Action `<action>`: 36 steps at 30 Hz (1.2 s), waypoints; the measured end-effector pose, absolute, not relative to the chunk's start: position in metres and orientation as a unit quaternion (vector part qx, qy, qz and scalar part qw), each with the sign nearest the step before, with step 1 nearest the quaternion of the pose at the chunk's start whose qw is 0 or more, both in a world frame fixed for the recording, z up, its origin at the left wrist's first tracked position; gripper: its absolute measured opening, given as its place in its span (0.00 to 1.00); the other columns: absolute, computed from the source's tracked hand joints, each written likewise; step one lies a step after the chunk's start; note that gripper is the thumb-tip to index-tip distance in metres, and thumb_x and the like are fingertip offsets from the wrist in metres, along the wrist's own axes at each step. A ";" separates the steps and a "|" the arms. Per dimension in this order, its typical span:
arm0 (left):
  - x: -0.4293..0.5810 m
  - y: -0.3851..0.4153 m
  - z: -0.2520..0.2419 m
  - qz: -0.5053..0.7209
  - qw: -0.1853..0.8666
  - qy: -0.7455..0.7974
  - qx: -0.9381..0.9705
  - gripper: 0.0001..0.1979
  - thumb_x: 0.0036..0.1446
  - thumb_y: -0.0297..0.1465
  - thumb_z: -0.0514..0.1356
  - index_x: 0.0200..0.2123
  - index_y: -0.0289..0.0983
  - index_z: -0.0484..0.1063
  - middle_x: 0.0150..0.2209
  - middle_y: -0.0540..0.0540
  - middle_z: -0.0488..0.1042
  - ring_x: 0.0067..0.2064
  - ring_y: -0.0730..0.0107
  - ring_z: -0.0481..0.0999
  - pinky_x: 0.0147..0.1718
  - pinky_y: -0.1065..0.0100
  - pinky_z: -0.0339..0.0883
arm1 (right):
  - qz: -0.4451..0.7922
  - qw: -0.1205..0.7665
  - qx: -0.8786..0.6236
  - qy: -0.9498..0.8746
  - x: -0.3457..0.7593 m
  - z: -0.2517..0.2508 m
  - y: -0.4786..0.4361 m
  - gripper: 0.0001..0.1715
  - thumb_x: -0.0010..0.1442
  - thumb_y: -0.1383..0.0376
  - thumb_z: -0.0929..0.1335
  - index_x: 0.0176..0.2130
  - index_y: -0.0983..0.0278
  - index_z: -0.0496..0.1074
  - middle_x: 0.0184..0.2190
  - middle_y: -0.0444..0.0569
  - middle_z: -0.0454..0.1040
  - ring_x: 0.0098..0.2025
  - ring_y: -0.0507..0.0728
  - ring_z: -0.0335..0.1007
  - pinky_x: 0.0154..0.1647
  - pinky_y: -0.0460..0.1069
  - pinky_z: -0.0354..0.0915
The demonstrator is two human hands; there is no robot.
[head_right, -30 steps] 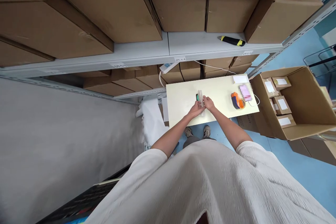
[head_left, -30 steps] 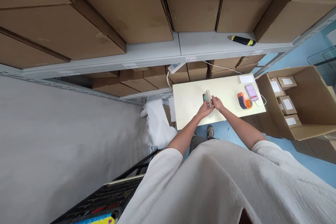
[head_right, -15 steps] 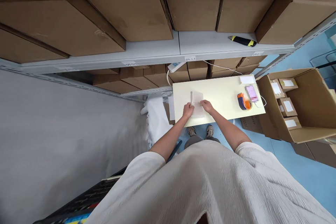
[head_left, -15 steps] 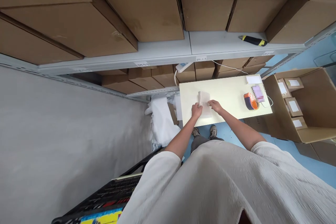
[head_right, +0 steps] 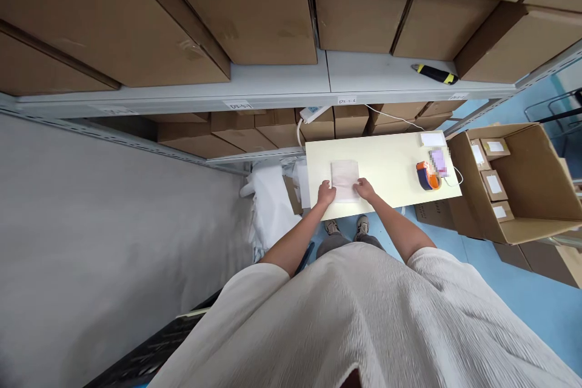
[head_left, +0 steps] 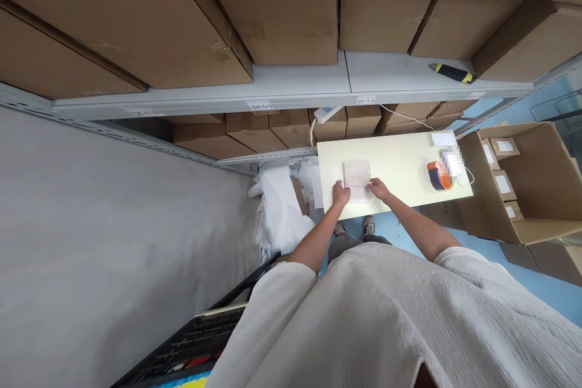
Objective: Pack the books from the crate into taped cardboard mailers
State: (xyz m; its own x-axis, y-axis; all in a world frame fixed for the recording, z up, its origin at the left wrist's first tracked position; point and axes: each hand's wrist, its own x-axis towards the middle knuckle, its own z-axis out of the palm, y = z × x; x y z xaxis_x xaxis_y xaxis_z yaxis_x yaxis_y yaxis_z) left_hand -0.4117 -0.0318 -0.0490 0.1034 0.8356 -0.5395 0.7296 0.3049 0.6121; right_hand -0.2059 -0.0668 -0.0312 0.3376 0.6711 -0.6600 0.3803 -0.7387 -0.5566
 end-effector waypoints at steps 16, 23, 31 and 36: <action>-0.387 -0.038 -0.043 0.116 0.582 0.623 0.509 0.31 0.63 0.28 0.66 0.69 0.42 0.69 0.70 0.39 0.75 0.68 0.58 0.78 0.66 0.62 0.71 | 0.453 0.156 -0.816 -0.323 -0.176 -0.047 -0.051 0.31 0.62 0.58 0.70 0.62 0.60 0.70 0.60 0.56 0.78 0.55 0.60 0.79 0.56 0.52 0.74; -0.322 -0.041 -0.046 0.159 0.618 0.599 0.483 0.33 0.60 0.31 0.69 0.68 0.41 0.72 0.72 0.38 0.74 0.72 0.50 0.75 0.69 0.57 0.69 | 0.452 0.169 -0.815 -0.320 -0.109 -0.046 -0.037 0.32 0.57 0.58 0.73 0.60 0.60 0.72 0.59 0.55 0.79 0.56 0.62 0.79 0.57 0.53 0.73; -0.265 -0.040 -0.055 0.175 0.581 0.609 0.511 0.35 0.58 0.30 0.70 0.69 0.40 0.71 0.74 0.37 0.69 0.74 0.47 0.70 0.74 0.56 0.62 | 0.477 0.205 -0.810 -0.272 -0.052 -0.037 -0.032 0.33 0.55 0.56 0.75 0.59 0.60 0.73 0.52 0.55 0.82 0.47 0.62 0.80 0.51 0.53 0.74; -0.268 -0.040 -0.053 0.180 0.547 0.613 0.541 0.31 0.57 0.26 0.69 0.64 0.38 0.76 0.70 0.36 0.72 0.75 0.49 0.68 0.76 0.55 0.60 | 0.458 0.224 -0.794 -0.330 -0.057 -0.028 -0.027 0.33 0.60 0.49 0.73 0.61 0.58 0.72 0.46 0.51 0.83 0.44 0.60 0.79 0.48 0.51 0.72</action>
State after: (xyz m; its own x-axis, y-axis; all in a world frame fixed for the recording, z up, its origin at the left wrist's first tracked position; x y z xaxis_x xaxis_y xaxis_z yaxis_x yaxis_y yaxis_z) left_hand -0.2677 -0.0399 -0.0527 0.1837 0.8605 -0.4751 0.4660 0.3494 0.8129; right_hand -0.0573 -0.0274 -0.0284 0.3624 0.7305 -0.5789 0.3194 -0.6808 -0.6591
